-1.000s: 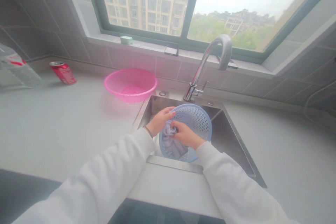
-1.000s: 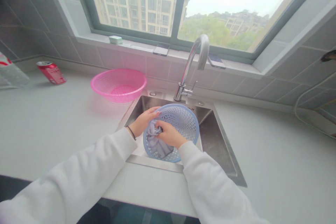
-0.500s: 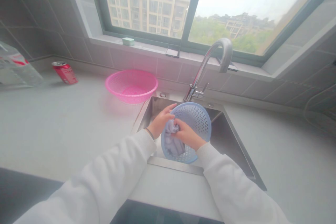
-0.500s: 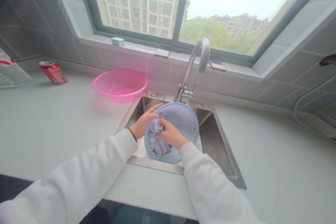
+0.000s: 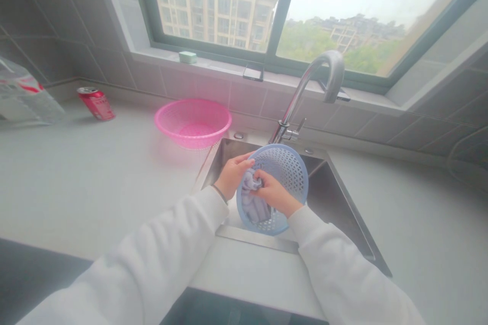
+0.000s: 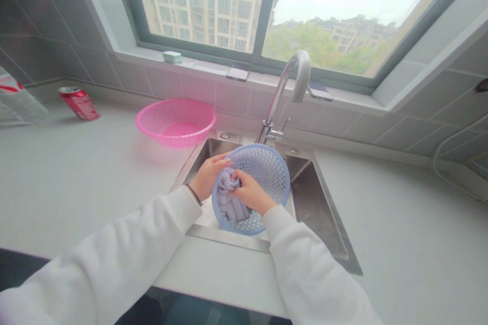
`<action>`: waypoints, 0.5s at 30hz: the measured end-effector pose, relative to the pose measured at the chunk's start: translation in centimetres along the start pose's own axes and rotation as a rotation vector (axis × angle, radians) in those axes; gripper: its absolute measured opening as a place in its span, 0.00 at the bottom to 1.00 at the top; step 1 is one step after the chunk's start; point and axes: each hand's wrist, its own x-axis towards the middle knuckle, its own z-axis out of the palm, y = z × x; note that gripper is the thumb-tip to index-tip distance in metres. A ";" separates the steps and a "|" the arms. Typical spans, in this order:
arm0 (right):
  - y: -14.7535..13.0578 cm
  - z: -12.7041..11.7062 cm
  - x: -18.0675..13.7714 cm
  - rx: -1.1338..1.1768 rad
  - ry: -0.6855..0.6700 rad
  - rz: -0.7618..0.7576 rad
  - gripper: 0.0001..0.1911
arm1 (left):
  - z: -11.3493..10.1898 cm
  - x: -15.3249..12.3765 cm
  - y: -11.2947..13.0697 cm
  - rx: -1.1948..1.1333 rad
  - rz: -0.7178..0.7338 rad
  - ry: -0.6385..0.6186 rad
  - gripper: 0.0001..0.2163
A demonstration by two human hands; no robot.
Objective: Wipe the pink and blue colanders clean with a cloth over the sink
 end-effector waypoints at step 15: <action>-0.2 -0.3 0.2 0.010 0.041 -0.004 0.12 | 0.1 -0.8 -0.2 0.264 0.231 0.006 0.21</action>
